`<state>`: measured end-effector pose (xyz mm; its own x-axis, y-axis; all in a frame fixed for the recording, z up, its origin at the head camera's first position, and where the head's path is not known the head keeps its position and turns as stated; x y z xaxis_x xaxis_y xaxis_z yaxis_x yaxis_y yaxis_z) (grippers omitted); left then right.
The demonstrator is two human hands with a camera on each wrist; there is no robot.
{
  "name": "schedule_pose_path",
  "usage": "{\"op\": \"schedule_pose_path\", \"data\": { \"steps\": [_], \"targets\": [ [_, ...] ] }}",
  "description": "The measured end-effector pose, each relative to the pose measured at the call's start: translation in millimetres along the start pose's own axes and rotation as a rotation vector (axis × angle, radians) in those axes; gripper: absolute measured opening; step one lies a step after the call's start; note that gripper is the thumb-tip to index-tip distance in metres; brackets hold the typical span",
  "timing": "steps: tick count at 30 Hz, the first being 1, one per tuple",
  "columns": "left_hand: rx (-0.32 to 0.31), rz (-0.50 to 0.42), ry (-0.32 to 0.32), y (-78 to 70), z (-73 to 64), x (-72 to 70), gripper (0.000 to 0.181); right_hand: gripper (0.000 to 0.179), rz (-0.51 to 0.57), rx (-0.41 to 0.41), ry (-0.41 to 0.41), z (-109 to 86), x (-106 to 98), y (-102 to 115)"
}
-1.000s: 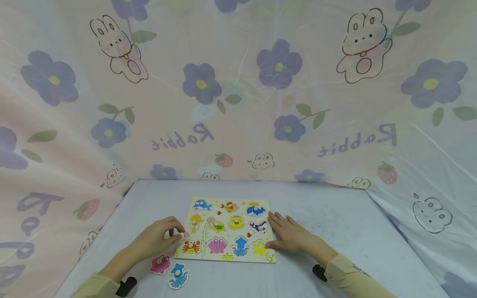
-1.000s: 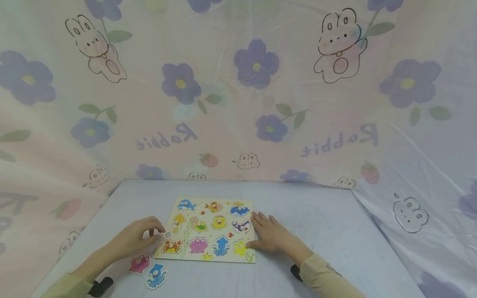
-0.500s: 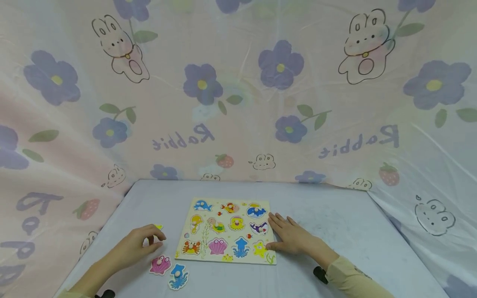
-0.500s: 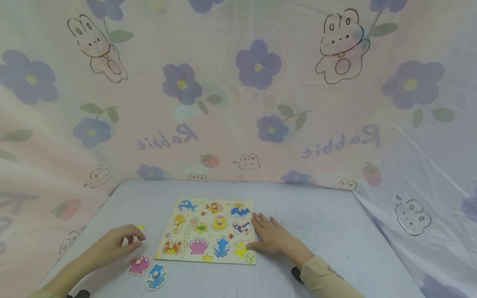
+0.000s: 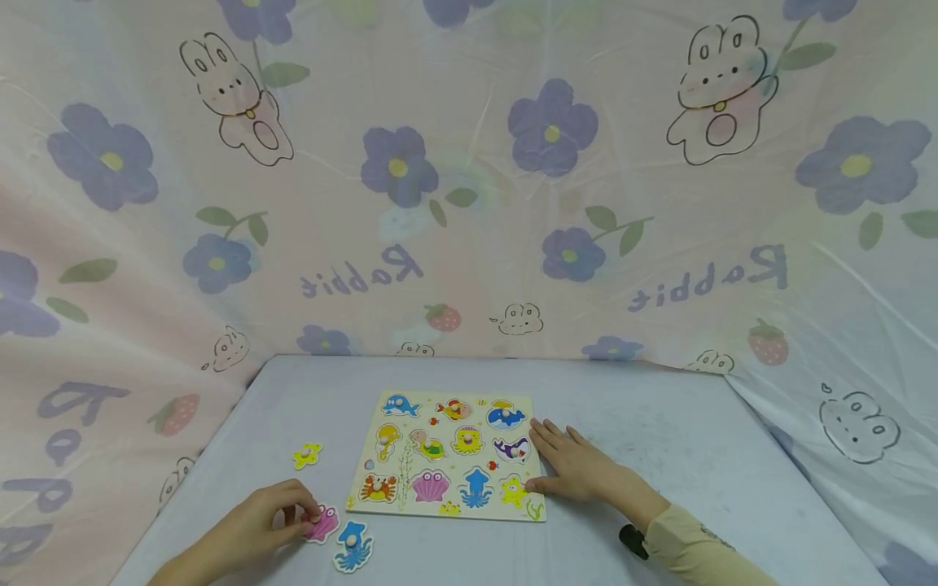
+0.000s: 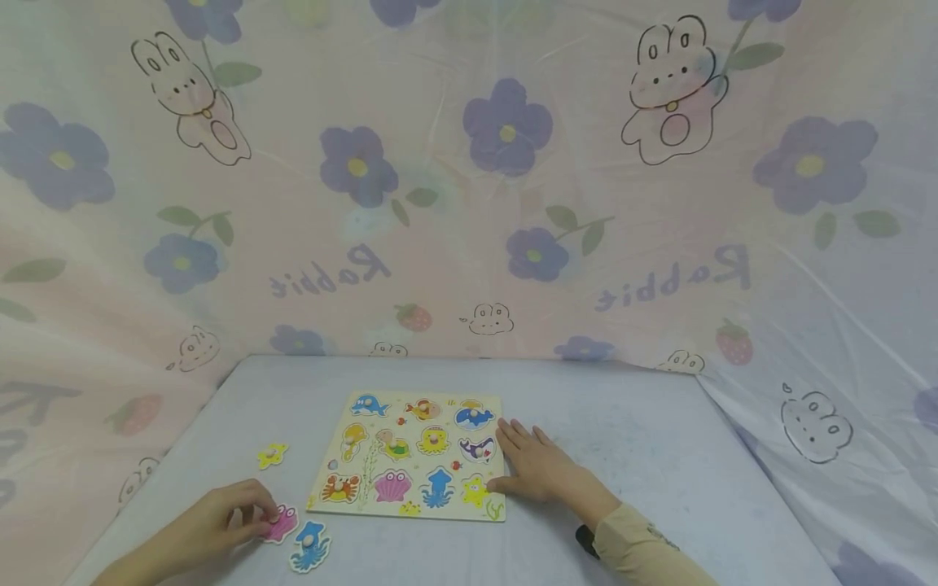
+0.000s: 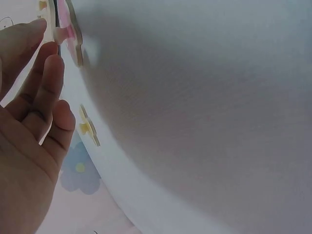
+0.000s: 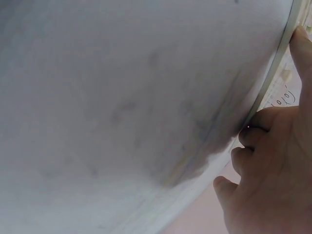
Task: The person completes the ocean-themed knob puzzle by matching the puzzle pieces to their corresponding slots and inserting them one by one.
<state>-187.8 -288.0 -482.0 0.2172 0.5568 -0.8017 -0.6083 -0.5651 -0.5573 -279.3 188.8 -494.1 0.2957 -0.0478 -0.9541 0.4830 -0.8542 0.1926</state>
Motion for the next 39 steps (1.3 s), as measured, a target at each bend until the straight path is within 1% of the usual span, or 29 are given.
{"op": "schedule_pose_path", "data": {
  "steps": [4, 7, 9, 16, 19, 23, 26, 32, 35, 39],
  "targets": [
    [-0.001, 0.012, -0.005, 2.1, 0.2, 3.0, 0.017, 0.098, 0.002, -0.001, 0.003, -0.2, 0.5, -0.9],
    [-0.014, 0.022, -0.003, 3.8, 1.1, 4.4, 0.018, 0.098, 0.004, 0.001, 0.004, -0.3, 0.6, -0.9],
    [-0.03, 0.027, 0.002, 4.6, 1.6, 5.1, 0.018, 0.099, 0.001, 0.003, 0.006, -0.5, 0.4, -0.2],
    [-0.148, 0.002, 0.057, 4.6, 3.3, 6.1, 0.013, 0.098, 0.012, 0.009, 0.013, -1.7, -0.7, 2.7],
    [-0.171, 0.002, 0.064, 4.3, 4.1, 5.4, 0.013, 0.098, 0.006, 0.011, 0.012, -1.6, -1.0, 3.0],
    [-0.184, -0.004, 0.07, 5.5, 5.3, 5.3, 0.015, 0.099, -0.001, 0.012, 0.009, -1.2, -0.8, 2.2],
    [-0.16, 0.003, 0.045, 6.3, 5.6, 4.4, 0.017, 0.099, 0.001, 0.011, 0.009, -1.1, -0.7, 1.7],
    [-0.043, 0.043, -0.084, 3.1, 8.0, 0.3, 0.03, 0.098, 0.004, 0.01, 0.005, -1.1, -1.5, 1.5],
    [0.006, 0.058, -0.135, -3.2, 13.7, -0.5, 0.033, 0.097, 0.003, 0.009, 0.002, -1.1, -1.8, 1.9],
    [0.042, 0.064, -0.171, -14.1, 26.3, 0.6, 0.034, 0.098, -0.002, 0.007, 0.0, -0.7, -1.0, 1.5]
  ]
}}
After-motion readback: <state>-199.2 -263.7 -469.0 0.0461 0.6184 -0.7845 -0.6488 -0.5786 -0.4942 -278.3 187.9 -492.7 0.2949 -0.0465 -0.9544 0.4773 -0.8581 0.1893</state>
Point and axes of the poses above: each hand's wrist, its own z-axis towards the middle knuckle, its own x-axis out of the palm, y = z × x, the point moved 3 cm from there along z, towards the middle knuckle, and after that the axes turned 4 degrees about y, right-handed, at the moved point
